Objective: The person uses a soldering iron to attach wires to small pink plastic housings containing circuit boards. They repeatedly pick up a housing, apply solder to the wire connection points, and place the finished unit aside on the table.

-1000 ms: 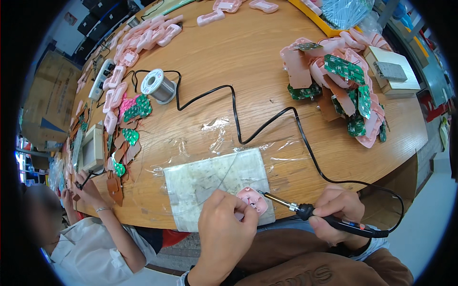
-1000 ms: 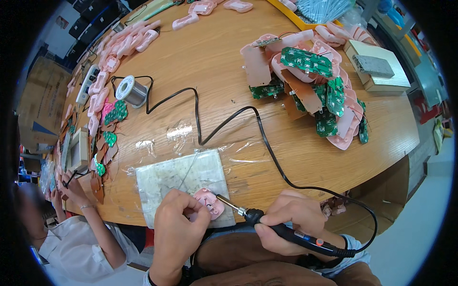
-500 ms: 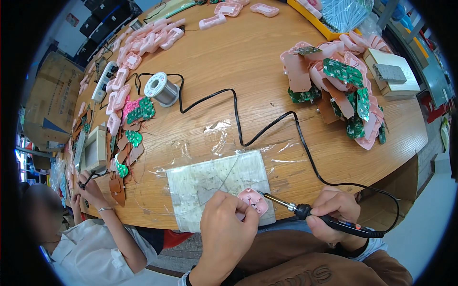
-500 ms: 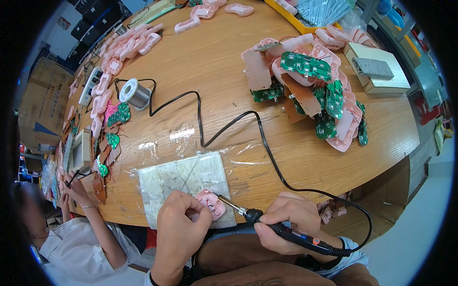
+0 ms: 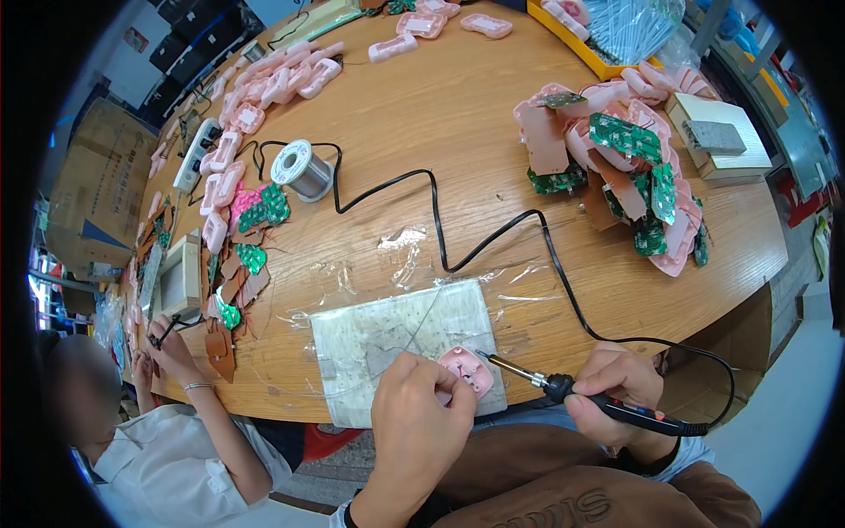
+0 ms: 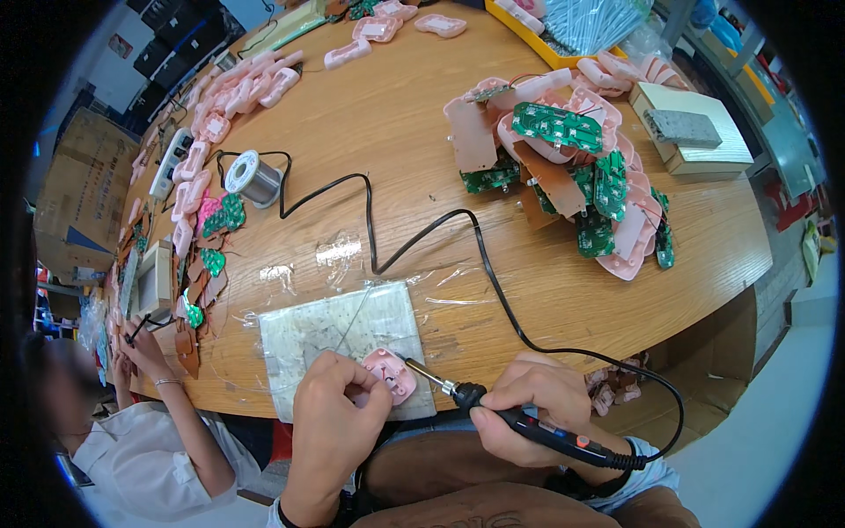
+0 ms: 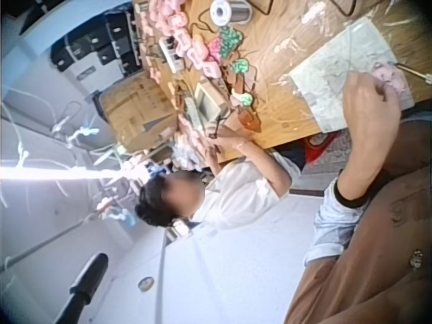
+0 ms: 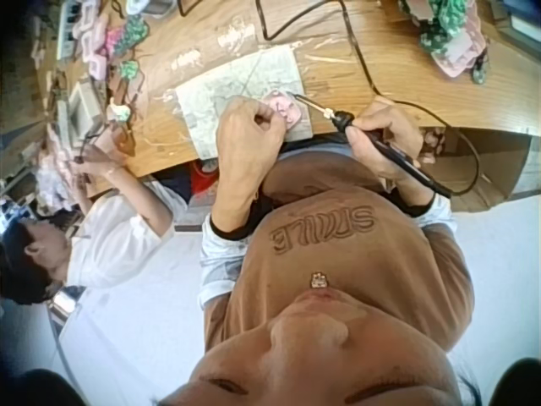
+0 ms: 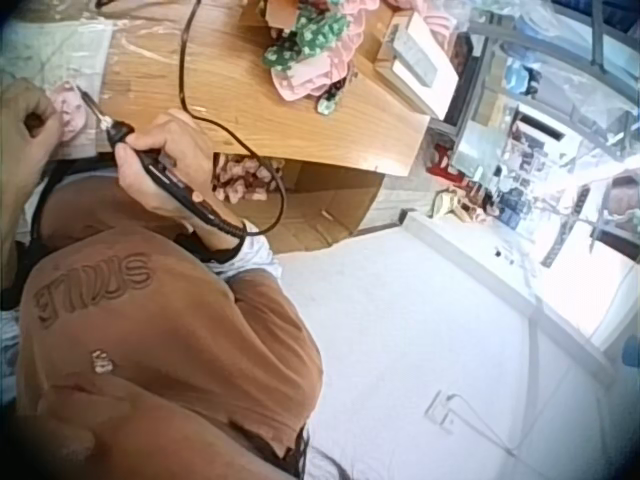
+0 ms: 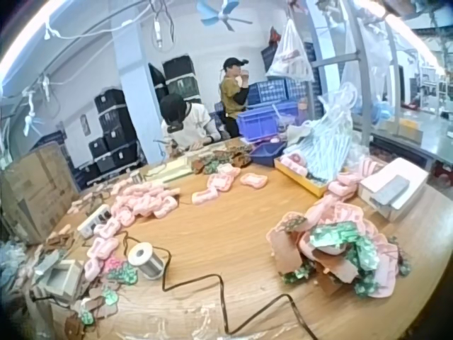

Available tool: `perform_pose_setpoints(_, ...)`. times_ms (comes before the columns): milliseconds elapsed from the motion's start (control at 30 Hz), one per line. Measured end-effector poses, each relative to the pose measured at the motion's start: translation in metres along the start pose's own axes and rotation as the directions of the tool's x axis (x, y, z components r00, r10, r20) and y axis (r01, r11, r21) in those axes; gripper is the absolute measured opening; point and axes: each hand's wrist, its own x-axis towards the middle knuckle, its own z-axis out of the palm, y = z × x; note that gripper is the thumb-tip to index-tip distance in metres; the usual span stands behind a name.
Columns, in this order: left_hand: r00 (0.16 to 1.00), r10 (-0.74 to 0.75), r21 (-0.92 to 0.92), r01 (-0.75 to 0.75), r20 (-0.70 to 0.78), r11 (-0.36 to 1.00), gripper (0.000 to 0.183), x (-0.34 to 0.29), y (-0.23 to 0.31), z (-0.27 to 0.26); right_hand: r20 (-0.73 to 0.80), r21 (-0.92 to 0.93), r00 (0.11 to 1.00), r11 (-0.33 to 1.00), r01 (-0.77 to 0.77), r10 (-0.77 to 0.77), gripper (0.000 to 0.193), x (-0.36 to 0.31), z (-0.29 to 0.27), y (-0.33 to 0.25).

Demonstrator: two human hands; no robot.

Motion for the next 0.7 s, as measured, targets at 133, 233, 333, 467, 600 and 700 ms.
perform_pose_setpoints(133,1.000,0.001,-0.010,-0.001,-0.001,1.000,0.011,-0.001,0.000,0.000,-0.006,-0.013,1.000,1.000,0.015,-0.015,0.020,0.000,-0.001,-0.001)
perform_pose_setpoints(233,1.000,0.010,-0.007,-0.010,-0.010,1.000,0.012,0.000,-0.001,0.000,-0.011,-0.015,1.000,1.000,0.023,-0.023,0.020,0.000,-0.002,-0.002)
perform_pose_setpoints(333,1.000,0.007,-0.008,-0.007,0.007,1.000,0.013,-0.005,0.000,-0.003,-0.023,-0.013,1.000,1.000,0.020,-0.020,0.020,-0.002,-0.003,-0.003)
perform_pose_setpoints(467,0.968,0.234,0.144,-0.220,-0.088,0.965,0.033,-0.018,0.001,-0.007,-0.050,-0.012,0.999,1.000,-0.001,0.001,0.020,-0.007,-0.005,-0.004)
perform_pose_setpoints(600,0.957,0.291,0.319,-0.270,-0.019,0.908,0.054,-0.017,-0.002,-0.007,-0.166,0.035,0.982,0.995,-0.089,0.093,0.020,-0.011,-0.007,-0.002)
perform_pose_setpoints(700,0.961,0.275,0.235,-0.275,0.035,0.932,0.059,-0.007,-0.001,-0.017,-0.287,0.134,0.953,0.989,-0.065,0.101,0.023,-0.015,-0.008,-0.003)
